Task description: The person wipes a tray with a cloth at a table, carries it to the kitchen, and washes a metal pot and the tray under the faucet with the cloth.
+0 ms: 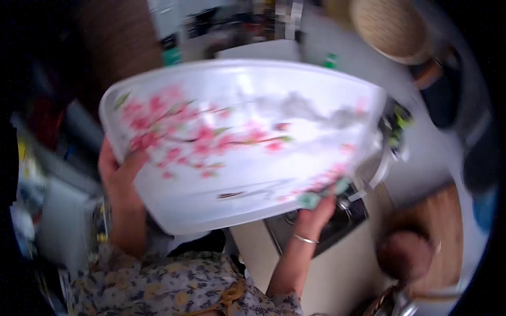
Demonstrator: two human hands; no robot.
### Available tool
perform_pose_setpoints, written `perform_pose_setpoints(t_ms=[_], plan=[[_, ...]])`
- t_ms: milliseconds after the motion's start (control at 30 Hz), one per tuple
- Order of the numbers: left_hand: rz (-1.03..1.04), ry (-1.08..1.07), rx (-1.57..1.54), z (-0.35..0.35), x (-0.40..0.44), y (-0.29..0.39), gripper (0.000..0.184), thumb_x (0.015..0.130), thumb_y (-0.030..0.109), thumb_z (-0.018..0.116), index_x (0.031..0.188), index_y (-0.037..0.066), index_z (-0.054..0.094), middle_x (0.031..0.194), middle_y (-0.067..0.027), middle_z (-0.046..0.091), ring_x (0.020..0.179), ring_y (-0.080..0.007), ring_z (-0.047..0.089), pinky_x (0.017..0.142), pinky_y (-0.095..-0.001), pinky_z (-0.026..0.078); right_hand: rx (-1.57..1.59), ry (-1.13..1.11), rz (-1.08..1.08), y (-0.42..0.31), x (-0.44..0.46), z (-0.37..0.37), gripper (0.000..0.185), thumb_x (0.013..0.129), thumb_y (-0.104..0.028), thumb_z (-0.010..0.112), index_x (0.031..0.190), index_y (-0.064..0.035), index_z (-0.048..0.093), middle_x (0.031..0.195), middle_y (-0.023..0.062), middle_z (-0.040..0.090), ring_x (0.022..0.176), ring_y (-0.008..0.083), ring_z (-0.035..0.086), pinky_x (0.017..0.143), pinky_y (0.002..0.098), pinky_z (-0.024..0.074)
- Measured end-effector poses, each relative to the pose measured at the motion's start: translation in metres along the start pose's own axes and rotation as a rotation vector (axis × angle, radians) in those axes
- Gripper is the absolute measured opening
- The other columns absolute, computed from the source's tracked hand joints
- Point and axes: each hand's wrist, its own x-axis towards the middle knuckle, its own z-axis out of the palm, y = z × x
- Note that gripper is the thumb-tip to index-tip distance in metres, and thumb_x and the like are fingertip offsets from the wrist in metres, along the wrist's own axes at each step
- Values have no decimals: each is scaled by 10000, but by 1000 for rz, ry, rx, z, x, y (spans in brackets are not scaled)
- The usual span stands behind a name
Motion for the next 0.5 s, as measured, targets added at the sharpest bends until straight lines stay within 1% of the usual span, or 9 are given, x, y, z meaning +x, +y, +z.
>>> perform_pose_setpoints(t_ms=[33,67,167,267,300,333,367,433,500], plan=[[13,-32,-51,-5,4,4,506,771,-25,616,1250,-23,453,1092,-122,621,938,-164,624,824,-313,515,59,-265,16,-8,8,-4,196,951,-222,476,1081,-102,559,905,12,618,739,131,597,641,290,519],[11,-8,-125,-15,4,8,495,777,-20,615,1246,-24,456,1073,-123,628,923,-161,628,809,-308,519,10,-122,56,-13,14,-7,174,951,-225,477,1038,-99,562,884,13,613,742,129,592,649,289,514],[-4,66,-208,-50,19,12,428,789,-6,608,1201,-24,491,1018,-125,647,862,-159,645,767,-293,530,-75,-19,46,-29,-14,72,314,923,-239,508,1184,-65,537,1086,74,604,965,193,581,842,350,485],[28,214,-291,-101,40,15,336,786,9,606,1115,-21,541,957,-124,660,817,-172,657,754,-302,539,-157,-64,-20,-3,-55,156,256,927,-249,499,1109,-77,556,1039,51,609,876,178,606,722,349,519],[13,187,-286,-37,18,1,360,785,15,601,1135,-20,529,997,-140,650,856,-199,655,781,-332,540,-106,-41,12,-40,-15,111,238,929,-250,494,1083,-82,560,1029,43,609,843,169,612,668,345,526],[18,257,-339,-90,49,-5,398,783,11,593,1170,-21,505,1050,-158,631,907,-219,646,816,-351,532,-270,-354,-9,8,-34,143,188,934,-238,490,1025,-92,567,956,27,596,753,141,597,572,303,505],[44,294,-374,-110,62,-10,437,781,7,585,1205,-22,482,1102,-175,613,957,-238,636,851,-371,524,-237,-69,-13,35,-62,200,190,927,-245,534,1009,-80,584,837,1,561,688,106,549,632,249,487],[69,319,-436,-142,88,-18,549,774,25,587,1291,-12,406,1195,-208,559,1056,-281,599,920,-401,493,-389,-164,-141,99,-96,248,237,940,-185,493,1106,-32,565,923,27,558,802,113,544,688,252,481],[201,236,-427,-175,125,-27,698,775,97,611,1389,8,291,1333,-235,445,1189,-365,502,1008,-466,411,-306,-344,77,157,-104,277,384,916,-167,534,1269,-28,478,1034,45,557,940,138,545,848,292,457]])
